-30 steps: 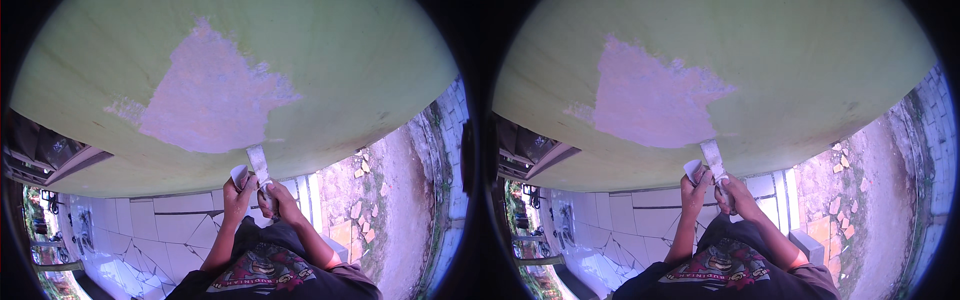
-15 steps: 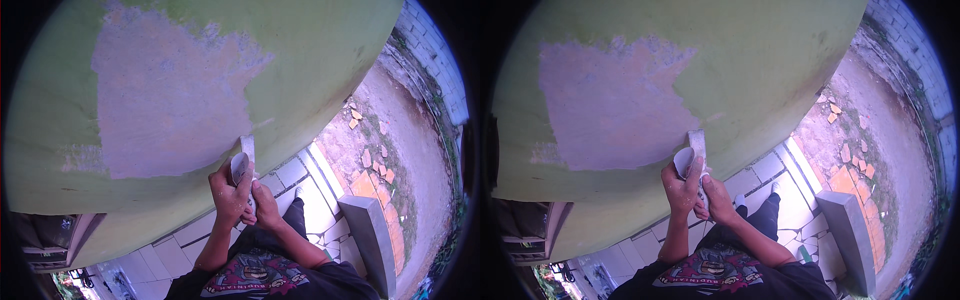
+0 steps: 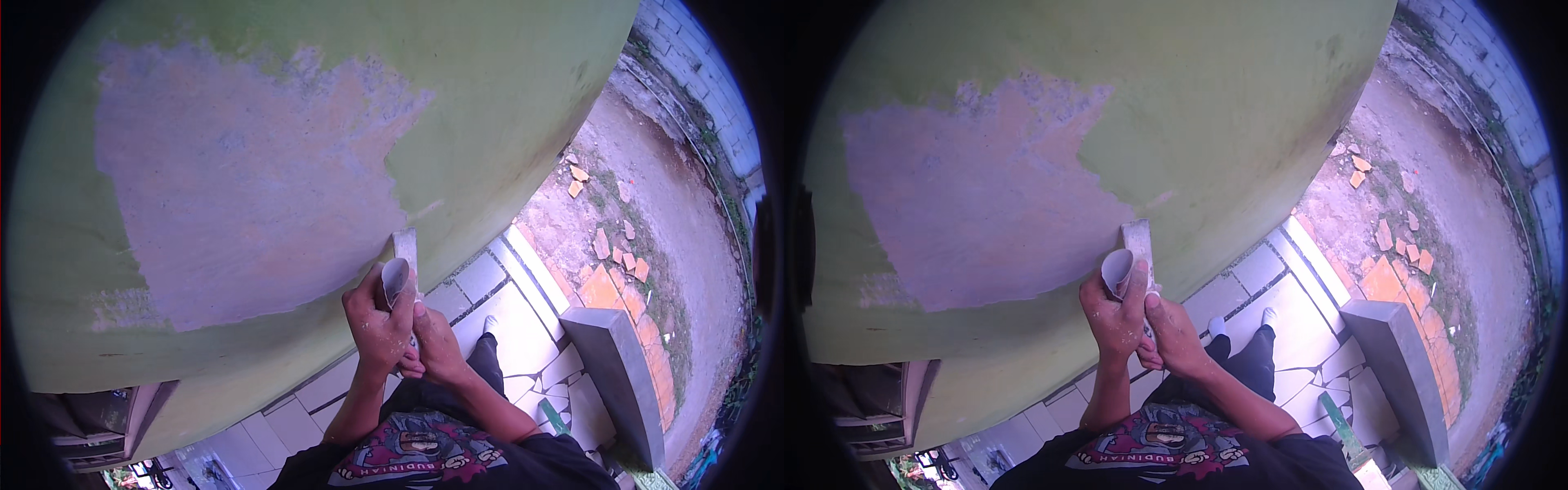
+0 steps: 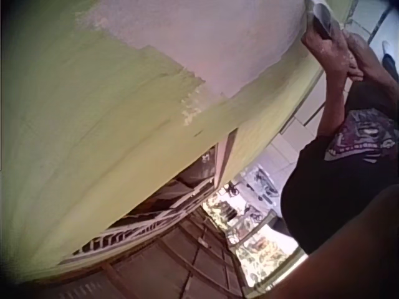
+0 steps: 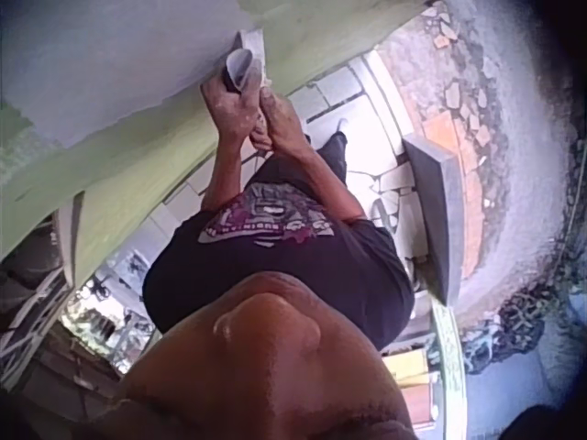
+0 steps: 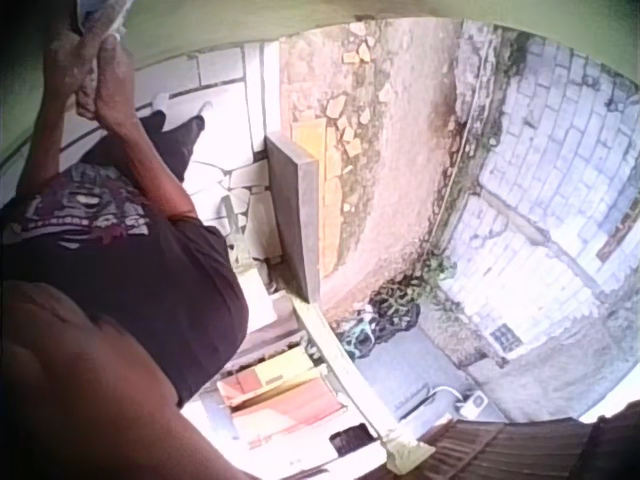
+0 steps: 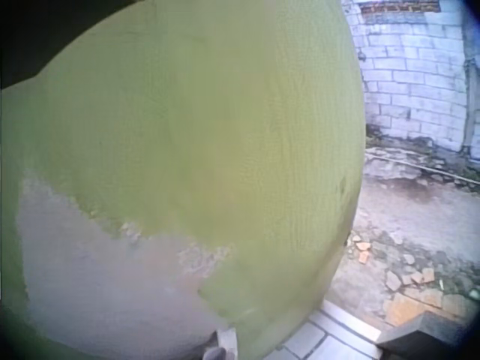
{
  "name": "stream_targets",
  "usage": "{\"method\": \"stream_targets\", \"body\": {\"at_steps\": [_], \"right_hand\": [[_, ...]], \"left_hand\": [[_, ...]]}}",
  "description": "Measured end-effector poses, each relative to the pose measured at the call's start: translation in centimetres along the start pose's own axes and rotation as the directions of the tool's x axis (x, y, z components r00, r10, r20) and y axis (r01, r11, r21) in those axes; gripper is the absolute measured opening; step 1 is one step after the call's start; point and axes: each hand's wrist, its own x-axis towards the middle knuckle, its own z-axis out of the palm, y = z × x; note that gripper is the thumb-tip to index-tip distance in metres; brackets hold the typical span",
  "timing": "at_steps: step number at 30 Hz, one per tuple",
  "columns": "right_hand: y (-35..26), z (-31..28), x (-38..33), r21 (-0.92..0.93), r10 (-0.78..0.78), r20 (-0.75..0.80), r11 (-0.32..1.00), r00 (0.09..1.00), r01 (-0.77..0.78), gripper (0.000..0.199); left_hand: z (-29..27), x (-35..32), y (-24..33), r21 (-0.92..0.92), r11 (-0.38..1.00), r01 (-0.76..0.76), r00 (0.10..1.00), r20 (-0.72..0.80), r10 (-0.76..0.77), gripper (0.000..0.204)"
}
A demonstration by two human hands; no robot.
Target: The person scrapes paint off an exterior wall using a putty knife, then sands the wall with sandpaper.
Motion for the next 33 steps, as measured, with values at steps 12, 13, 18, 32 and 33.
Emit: {"method": "stream_targets", "body": {"at_steps": [12, 13, 18, 32, 33], "right_hand": [[-1.5, -0.1, 0.0, 0.002, -0.039, 0.023, 0.999, 0.999, 0.039, 0.055], [-1.2, -0.2, -0.3, -0.016, -0.006, 0.026, 1.000, 1.000, 0.007, 0.052], [-3.5, -1.5, -0.1, -0.103, -0.046, 0.049, 0.993, 0.998, 0.051, 0.050], [-6.1, -2.6, -0.2, -0.268, -0.002, 0.096, 0.963, 0.995, 0.027, 0.044], [-6.2, -2.7, -0.5, -0.299, -0.015, 0.104, 0.953, 0.995, 0.045, 0.042]], "left_hand": [[0.6, 0.8, 1.1, 0.040, 0.998, -0.038, 0.998, 0.059, 0.036, 0.017], [0.8, 0.2, 0.6, 0.021, 0.998, -0.060, 0.998, -0.004, 0.060, 0.018], [2.2, 1.3, 1.5, -0.053, 0.993, -0.103, 0.995, -0.012, 0.102, 0.018], [3.7, 1.2, 3.0, -0.086, 0.995, -0.043, 0.990, -0.136, 0.031, 0.017], [3.9, 0.6, 3.0, -0.112, 0.994, -0.008, 0.986, -0.168, -0.011, 0.017]]}}
